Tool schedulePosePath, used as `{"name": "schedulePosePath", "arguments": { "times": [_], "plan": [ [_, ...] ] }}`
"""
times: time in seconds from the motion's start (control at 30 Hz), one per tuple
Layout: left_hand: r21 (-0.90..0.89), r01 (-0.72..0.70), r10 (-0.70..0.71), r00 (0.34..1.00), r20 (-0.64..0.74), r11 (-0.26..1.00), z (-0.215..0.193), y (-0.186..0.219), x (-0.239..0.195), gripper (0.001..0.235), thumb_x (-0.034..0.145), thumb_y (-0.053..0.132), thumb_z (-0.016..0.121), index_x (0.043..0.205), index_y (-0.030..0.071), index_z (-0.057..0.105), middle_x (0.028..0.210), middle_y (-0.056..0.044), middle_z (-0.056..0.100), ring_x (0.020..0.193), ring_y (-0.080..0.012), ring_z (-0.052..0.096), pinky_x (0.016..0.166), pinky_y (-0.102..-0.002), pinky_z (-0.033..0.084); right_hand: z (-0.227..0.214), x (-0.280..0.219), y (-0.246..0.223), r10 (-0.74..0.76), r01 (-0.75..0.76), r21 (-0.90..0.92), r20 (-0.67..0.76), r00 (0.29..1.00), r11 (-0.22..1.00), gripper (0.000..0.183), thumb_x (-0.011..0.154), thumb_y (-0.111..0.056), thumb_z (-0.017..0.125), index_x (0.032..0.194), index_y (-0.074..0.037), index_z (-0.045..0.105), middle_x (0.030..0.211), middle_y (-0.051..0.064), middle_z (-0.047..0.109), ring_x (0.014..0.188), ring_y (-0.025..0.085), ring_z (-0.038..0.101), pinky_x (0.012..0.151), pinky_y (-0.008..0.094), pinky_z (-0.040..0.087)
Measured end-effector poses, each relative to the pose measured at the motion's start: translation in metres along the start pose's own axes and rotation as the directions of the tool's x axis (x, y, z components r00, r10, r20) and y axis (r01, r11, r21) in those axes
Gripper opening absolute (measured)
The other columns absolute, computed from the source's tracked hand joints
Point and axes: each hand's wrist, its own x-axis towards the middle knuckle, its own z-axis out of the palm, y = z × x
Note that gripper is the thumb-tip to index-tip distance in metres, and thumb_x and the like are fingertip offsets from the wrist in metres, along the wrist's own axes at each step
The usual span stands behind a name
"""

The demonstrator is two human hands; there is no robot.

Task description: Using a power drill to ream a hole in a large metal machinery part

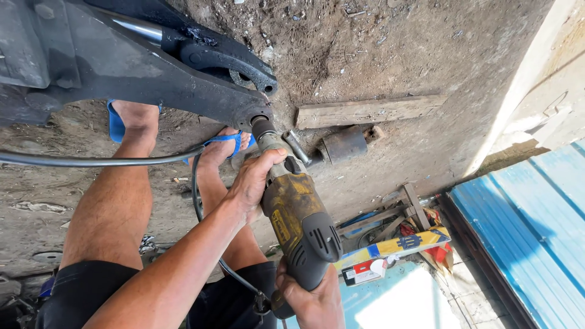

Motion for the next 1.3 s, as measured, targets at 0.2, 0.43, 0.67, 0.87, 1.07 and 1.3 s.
{"name": "schedulePosePath", "arguments": {
  "times": [0.2,0.43,0.67,0.87,1.07,1.3],
  "plan": [
    [0.013,0.003,-0.003,1.0,-0.017,1.0,0.002,-0.001,-0.001,0.029,0.087,0.027,0.065,0.091,-0.002,0.068,0.082,-0.019,0.073,0.066,-0.0279,0.069,0.063,-0.039,0.057,0.0,0.001,-0.003,0.048,-0.048,-0.006,-0.006,0.999,0.999,0.013,0.069,-0.01,0.069,0.073,-0.006,0.08,0.066,0.004,0.073,0.064,0.016,0.066,0.066,0.032,0.054],
    [0.044,0.027,-0.025,0.999,-0.042,0.999,0.002,-0.001,0.0,0.028,0.086,0.028,0.065,0.093,0.0,0.066,0.081,-0.018,0.072,0.065,-0.0274,0.069,0.061,-0.039,0.056,-0.002,0.002,0.011,-0.045,0.045,0.04,-0.005,0.999,0.998,0.012,0.068,-0.013,0.073,0.077,-0.008,0.079,0.07,0.003,0.075,0.066,0.015,0.067,0.066,0.031,0.054],
    [0.049,0.016,-0.015,0.999,-0.036,0.999,-0.001,-0.005,0.001,0.028,0.086,0.027,0.065,0.094,0.001,0.066,0.082,-0.016,0.071,0.067,-0.0255,0.068,0.063,-0.038,0.055,-0.003,0.002,0.018,-0.005,0.005,0.034,0.003,1.0,0.999,0.011,0.069,-0.011,0.077,0.08,-0.009,0.079,0.072,0.001,0.074,0.067,0.013,0.065,0.064,0.03,0.054],
    [0.045,-0.001,0.002,0.999,-0.037,0.999,-0.002,-0.004,0.005,0.027,0.087,0.029,0.066,0.091,0.002,0.066,0.079,-0.014,0.07,0.066,-0.0241,0.067,0.062,-0.037,0.054,-0.003,0.007,0.014,-0.011,0.011,-0.003,-0.012,1.0,1.0,0.013,0.067,-0.008,0.074,0.078,-0.009,0.079,0.07,0.001,0.072,0.065,0.012,0.063,0.062,0.03,0.053],
    [0.018,-0.007,0.008,1.0,-0.025,1.0,-0.003,-0.009,0.006,0.024,0.087,0.027,0.066,0.091,0.003,0.065,0.08,-0.013,0.069,0.067,-0.0237,0.067,0.063,-0.037,0.055,-0.004,0.007,0.026,0.068,-0.068,0.011,-0.061,0.996,0.998,0.02,0.066,-0.007,0.078,0.085,-0.009,0.08,0.074,0.003,0.076,0.068,0.013,0.067,0.066,0.03,0.056],
    [0.049,0.005,-0.004,1.0,-0.024,0.999,-0.005,-0.009,0.006,0.026,0.089,0.029,0.065,0.089,0.003,0.066,0.078,-0.013,0.07,0.065,-0.0227,0.066,0.061,-0.036,0.054,-0.005,0.006,0.02,0.136,-0.143,-0.086,-0.087,0.987,0.986,0.02,0.063,-0.012,0.079,0.082,-0.012,0.083,0.075,0.001,0.08,0.072,0.012,0.071,0.07,0.03,0.058]
  ]
}}
